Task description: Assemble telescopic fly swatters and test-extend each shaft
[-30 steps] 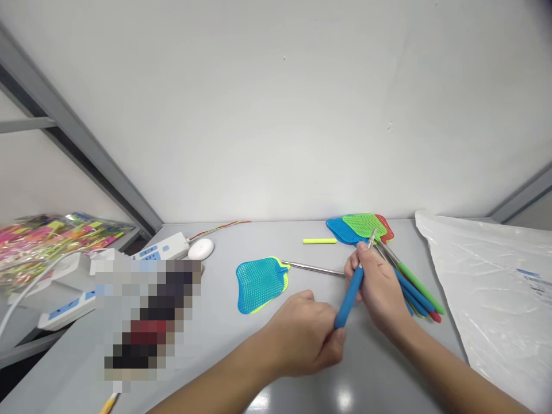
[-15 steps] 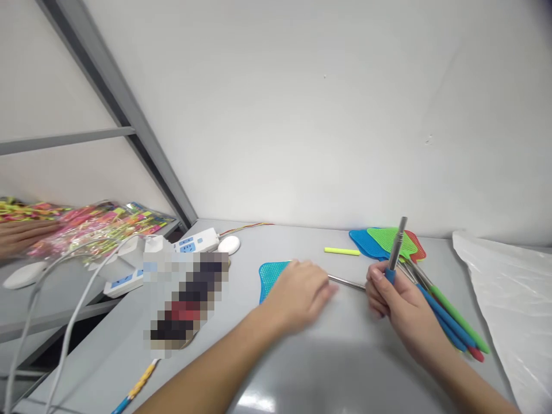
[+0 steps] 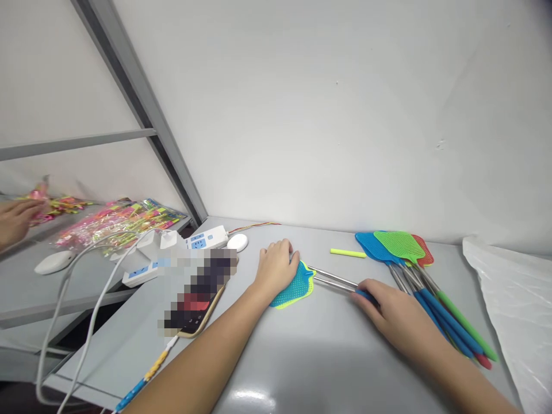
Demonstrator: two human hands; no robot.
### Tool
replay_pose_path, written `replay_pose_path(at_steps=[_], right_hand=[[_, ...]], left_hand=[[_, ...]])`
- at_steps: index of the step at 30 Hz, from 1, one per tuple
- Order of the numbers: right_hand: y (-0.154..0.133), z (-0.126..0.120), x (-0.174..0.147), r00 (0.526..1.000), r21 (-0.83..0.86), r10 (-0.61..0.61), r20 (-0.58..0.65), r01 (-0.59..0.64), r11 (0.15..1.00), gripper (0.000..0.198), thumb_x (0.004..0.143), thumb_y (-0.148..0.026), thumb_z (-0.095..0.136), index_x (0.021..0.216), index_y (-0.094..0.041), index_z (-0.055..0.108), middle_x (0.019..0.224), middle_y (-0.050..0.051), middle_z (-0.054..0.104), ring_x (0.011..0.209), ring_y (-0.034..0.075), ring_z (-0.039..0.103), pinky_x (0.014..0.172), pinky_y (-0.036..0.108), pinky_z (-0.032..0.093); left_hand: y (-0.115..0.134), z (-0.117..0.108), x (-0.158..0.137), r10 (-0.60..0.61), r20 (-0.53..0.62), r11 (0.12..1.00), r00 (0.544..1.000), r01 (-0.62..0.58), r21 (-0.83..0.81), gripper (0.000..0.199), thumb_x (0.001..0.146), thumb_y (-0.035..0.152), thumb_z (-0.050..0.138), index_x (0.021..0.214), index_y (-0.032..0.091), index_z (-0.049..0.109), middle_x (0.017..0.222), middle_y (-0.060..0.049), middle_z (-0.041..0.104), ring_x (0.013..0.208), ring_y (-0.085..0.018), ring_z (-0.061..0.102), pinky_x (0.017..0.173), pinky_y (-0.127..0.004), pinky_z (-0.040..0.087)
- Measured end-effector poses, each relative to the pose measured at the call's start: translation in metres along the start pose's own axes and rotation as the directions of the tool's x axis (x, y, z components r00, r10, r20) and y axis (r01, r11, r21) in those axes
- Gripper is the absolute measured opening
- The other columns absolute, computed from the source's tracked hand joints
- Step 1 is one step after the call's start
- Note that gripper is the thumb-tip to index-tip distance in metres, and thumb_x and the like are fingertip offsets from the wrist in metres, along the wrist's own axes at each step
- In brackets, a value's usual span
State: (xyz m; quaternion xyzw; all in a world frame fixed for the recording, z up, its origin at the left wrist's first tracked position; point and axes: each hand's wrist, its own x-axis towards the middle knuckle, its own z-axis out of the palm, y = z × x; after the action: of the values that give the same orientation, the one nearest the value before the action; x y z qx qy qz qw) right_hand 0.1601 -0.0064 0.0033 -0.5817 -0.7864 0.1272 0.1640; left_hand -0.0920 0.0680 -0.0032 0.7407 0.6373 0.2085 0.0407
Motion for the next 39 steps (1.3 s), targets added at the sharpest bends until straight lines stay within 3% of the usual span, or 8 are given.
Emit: replay_pose_path(at_steps=[7, 17, 21, 26, 33, 39], right_hand=[[0.009, 0.004, 0.002, 0.999, -0.039, -0.009, -0.047, 0.008, 0.999, 0.027, 0.092, -0.048, 0.042, 0.095, -0.027, 0.058, 0.091, 0.004, 0.067, 0.076, 0.022, 0.062, 0.062, 0.031, 0.043], [0.006, 0.005, 0.004, 0.997, -0.042, -0.026, -0.075, 0.023, 0.999, 0.016, 0.092, -0.037, 0.045, 0.096, -0.026, 0.055, 0.097, 0.003, 0.063, 0.081, 0.020, 0.059, 0.066, 0.031, 0.044], [0.007, 0.005, 0.005, 0.993, -0.043, -0.028, -0.111, 0.024, 0.999, 0.017, 0.093, -0.039, 0.046, 0.096, -0.026, 0.055, 0.095, 0.003, 0.062, 0.080, 0.019, 0.059, 0.065, 0.031, 0.043], [0.007, 0.002, 0.003, 0.981, -0.033, -0.063, -0.184, 0.058, 0.998, 0.015, 0.093, -0.038, 0.046, 0.098, -0.026, 0.055, 0.094, 0.002, 0.061, 0.080, 0.018, 0.058, 0.066, 0.030, 0.043], [0.010, 0.001, 0.002, 0.965, -0.052, -0.123, -0.230, 0.114, 0.992, 0.015, 0.094, -0.038, 0.047, 0.099, -0.026, 0.054, 0.092, 0.002, 0.059, 0.078, 0.017, 0.056, 0.066, 0.029, 0.042], [0.010, 0.001, 0.002, 0.961, -0.023, -0.157, -0.228, 0.156, 0.988, 0.015, 0.095, -0.038, 0.047, 0.100, -0.026, 0.054, 0.091, 0.002, 0.058, 0.079, 0.017, 0.056, 0.068, 0.029, 0.042]], left_hand=[[-0.004, 0.000, 0.004, -0.035, -0.003, 0.999, 0.999, 0.035, 0.005, 0.025, 0.096, 0.040, 0.037, 0.093, 0.020, 0.051, 0.088, -0.006, 0.064, 0.088, -0.024, 0.057, 0.079, -0.036, 0.033], [-0.006, 0.003, 0.006, -0.022, -0.013, 1.000, 1.000, 0.022, -0.006, 0.036, 0.096, 0.043, 0.035, 0.077, 0.019, 0.055, 0.089, -0.008, 0.064, 0.095, -0.025, 0.056, 0.080, -0.037, 0.034], [-0.009, 0.001, 0.007, -0.040, -0.026, 0.997, 0.999, 0.038, -0.068, 0.040, 0.097, 0.046, 0.030, 0.076, 0.020, 0.052, 0.079, -0.006, 0.063, 0.084, -0.023, 0.058, 0.076, -0.035, 0.033], [-0.012, -0.003, 0.009, -0.017, -0.017, 0.983, 1.000, 0.013, -0.185, 0.042, 0.097, 0.050, 0.024, 0.073, 0.022, 0.046, 0.062, 0.000, 0.054, 0.062, -0.018, 0.053, 0.059, -0.029, 0.029], [-0.008, -0.004, 0.008, 0.096, 0.029, 0.939, 0.995, -0.081, -0.334, 0.045, 0.095, 0.050, 0.028, 0.062, 0.021, 0.036, 0.054, 0.004, 0.041, 0.056, -0.014, 0.044, 0.055, -0.026, 0.026], [-0.009, -0.003, 0.010, 0.132, 0.067, 0.916, 0.989, -0.096, -0.389, 0.045, 0.094, 0.049, 0.029, 0.061, 0.020, 0.036, 0.054, 0.004, 0.040, 0.056, -0.013, 0.042, 0.054, -0.026, 0.025]])
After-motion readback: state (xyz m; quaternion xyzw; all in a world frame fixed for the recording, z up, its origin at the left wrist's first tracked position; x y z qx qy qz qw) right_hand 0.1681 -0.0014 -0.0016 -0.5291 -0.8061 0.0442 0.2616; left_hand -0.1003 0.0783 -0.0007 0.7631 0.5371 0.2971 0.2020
